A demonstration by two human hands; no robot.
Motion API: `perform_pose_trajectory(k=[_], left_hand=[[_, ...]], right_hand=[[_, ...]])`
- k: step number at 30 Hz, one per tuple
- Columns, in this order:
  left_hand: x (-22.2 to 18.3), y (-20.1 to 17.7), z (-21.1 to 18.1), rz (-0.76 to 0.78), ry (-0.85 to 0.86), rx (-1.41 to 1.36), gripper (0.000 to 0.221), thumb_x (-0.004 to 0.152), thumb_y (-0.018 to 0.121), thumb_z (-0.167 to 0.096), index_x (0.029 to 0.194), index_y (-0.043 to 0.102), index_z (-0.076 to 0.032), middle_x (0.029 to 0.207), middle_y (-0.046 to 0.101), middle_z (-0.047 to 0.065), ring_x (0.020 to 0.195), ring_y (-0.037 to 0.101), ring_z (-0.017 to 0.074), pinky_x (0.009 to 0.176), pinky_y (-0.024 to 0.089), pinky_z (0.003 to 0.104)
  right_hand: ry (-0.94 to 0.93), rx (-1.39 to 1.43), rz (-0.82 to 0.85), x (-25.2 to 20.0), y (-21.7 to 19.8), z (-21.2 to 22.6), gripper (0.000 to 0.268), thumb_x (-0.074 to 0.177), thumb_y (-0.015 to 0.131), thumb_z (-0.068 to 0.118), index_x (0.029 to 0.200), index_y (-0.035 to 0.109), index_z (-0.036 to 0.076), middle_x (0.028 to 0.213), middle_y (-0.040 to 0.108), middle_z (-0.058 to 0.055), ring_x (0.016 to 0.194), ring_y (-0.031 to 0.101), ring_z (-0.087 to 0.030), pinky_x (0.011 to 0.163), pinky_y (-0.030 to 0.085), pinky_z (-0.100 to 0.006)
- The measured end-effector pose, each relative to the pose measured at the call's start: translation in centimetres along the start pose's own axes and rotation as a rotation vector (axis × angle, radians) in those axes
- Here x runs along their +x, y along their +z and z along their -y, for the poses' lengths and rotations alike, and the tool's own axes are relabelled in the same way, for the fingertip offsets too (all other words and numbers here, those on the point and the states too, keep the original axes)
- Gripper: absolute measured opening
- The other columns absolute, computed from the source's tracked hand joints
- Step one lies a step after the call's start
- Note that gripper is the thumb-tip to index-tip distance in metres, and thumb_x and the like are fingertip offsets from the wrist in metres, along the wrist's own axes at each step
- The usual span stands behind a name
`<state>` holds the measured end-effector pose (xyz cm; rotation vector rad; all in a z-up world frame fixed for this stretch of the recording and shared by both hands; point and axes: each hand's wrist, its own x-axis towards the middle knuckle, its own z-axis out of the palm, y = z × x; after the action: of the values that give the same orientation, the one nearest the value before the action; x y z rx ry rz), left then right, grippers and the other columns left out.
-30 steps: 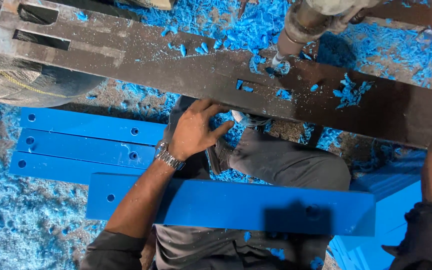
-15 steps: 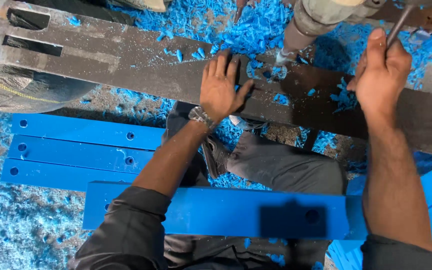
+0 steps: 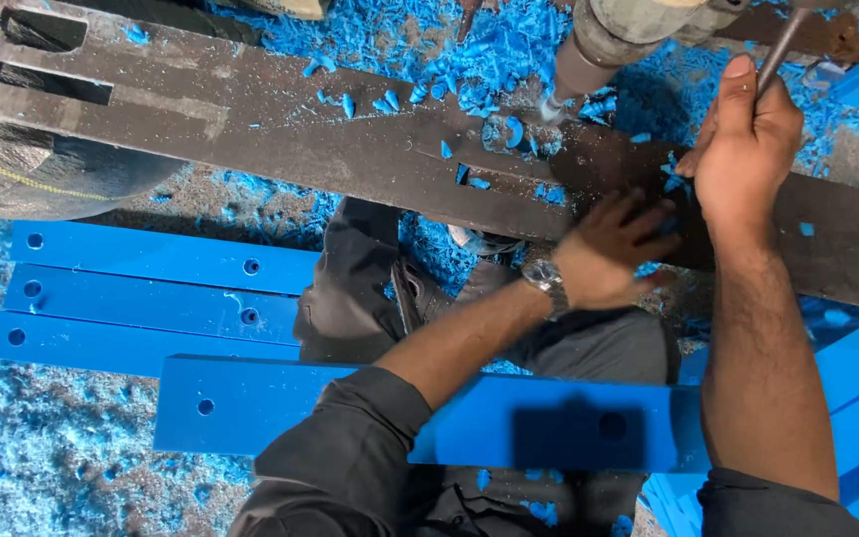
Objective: Drilling holes into blue plastic industrial components and removing shavings.
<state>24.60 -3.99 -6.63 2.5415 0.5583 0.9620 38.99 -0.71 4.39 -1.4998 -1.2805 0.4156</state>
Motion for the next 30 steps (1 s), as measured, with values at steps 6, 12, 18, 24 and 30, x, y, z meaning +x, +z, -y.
perform_pose_trajectory(k=[6,12,18,24,30], left_hand=[[-3.7,-11.3,11.3,0.107,-0.227,0.233,0.072,0.101,0.046,-0.065,0.155,0.049,-0.017,0.16,0.046,0.014,0.155,0.027,0.0338,0.128,0.012,0.057],[-6.3,-17.7,16.6,0.025,-0.743,0.565,0.073,0.107,0.043,-0.057,0.159,0.042,-0.006,0.162,0.032,0.024,0.156,0.015,0.043,0.126,0.007,0.061],[-7.2,-15.5,14.2,-0.032,-0.437,0.331,0.071,0.107,0.048,-0.053,0.156,0.045,-0.003,0.17,0.029,0.019,0.16,0.022,0.0361,0.133,0.015,0.056],[-1.4,-9.2,5.1,0.163,-0.205,0.036,0.07,0.095,0.056,-0.06,0.148,0.054,-0.016,0.148,0.053,0.01,0.147,0.04,0.0394,0.125,0.025,0.057],[-1.5,-5.4,1.3,-0.031,0.012,-0.244,0.049,0.094,0.067,-0.05,0.126,0.068,-0.013,0.137,0.063,0.012,0.131,0.058,0.0324,0.114,0.045,0.044]], right_hand=[[0.022,0.036,-0.046,0.3,0.2,-1.5,0.046,0.124,0.051,0.033,0.088,0.048,0.005,0.062,0.047,-0.002,0.047,0.048,-0.012,0.043,0.042,-0.031],[0.03,0.045,-0.08,0.2,0.6,-1.6,0.045,0.124,0.051,0.033,0.088,0.047,0.006,0.062,0.047,-0.002,0.046,0.048,-0.012,0.043,0.042,-0.031],[0.033,0.005,-0.096,0.3,0.5,-1.8,0.044,0.124,0.051,0.033,0.09,0.049,0.005,0.063,0.048,-0.002,0.047,0.048,-0.012,0.042,0.041,-0.031],[0.015,0.03,-0.092,0.2,0.5,-1.8,0.043,0.125,0.05,0.032,0.091,0.049,0.005,0.063,0.047,-0.003,0.046,0.048,-0.013,0.043,0.04,-0.031],[-0.029,0.007,-0.058,0.1,0.4,-1.1,0.046,0.125,0.048,0.033,0.089,0.048,0.005,0.061,0.048,-0.003,0.047,0.05,-0.013,0.045,0.044,-0.03]])
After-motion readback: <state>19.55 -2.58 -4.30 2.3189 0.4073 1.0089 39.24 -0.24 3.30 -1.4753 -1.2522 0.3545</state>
